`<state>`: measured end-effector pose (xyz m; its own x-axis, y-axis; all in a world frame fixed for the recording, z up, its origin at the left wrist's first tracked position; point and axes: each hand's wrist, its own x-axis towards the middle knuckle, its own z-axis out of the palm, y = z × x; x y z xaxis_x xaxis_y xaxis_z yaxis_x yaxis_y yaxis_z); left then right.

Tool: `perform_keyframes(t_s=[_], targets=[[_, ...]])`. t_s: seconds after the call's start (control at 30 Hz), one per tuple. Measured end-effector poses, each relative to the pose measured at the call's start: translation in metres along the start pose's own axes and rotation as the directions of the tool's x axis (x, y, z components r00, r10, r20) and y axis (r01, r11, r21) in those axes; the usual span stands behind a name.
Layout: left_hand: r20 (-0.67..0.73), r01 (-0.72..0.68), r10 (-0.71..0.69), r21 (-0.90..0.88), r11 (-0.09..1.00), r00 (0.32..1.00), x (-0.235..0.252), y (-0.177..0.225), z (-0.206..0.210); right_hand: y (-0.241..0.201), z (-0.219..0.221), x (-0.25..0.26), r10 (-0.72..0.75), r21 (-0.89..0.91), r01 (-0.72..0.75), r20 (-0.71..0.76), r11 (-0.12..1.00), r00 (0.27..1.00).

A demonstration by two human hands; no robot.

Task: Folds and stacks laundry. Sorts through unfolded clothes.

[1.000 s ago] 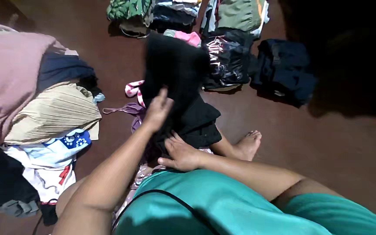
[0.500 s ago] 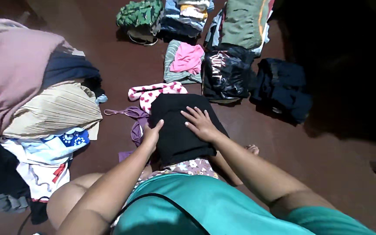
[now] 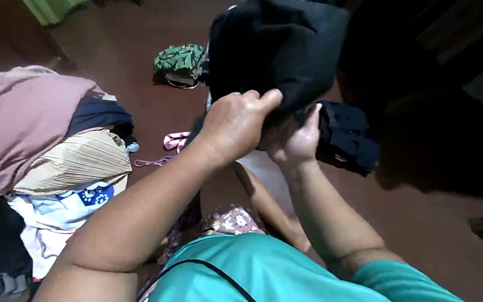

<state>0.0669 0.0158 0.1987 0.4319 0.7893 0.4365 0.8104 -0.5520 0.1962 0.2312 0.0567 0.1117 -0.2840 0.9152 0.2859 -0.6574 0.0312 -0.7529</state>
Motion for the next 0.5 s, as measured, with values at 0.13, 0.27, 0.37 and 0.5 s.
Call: perform_keyframes(t_s=[0.13,0.27,0.37,0.5], targets=[[0.059,-0.205,0.198,0.159,0.966,0.978,-0.037,0.013,0.031,-0.008,-0.039,-0.025,0.299,0.193,-0.254,-0.265,0.948,0.917],[0.526,-0.176,0.252,-0.190,0.966,0.812,-0.114,0.021,0.086,0.013,-0.075,-0.095,0.369,-0.116,-0.616,-0.710,0.779,0.600],[0.499,-0.101,0.285,-0.363,0.926,0.818,-0.141,0.006,0.096,0.022,-0.099,-0.144,0.284,-0.453,-0.642,-0.632,0.619,0.721],[0.360,0.339,-0.219,-0.316,0.886,0.907,-0.160,-0.030,0.070,-0.002,-0.082,-0.163,0.227,-0.815,-0.511,-0.462,0.272,0.857]])
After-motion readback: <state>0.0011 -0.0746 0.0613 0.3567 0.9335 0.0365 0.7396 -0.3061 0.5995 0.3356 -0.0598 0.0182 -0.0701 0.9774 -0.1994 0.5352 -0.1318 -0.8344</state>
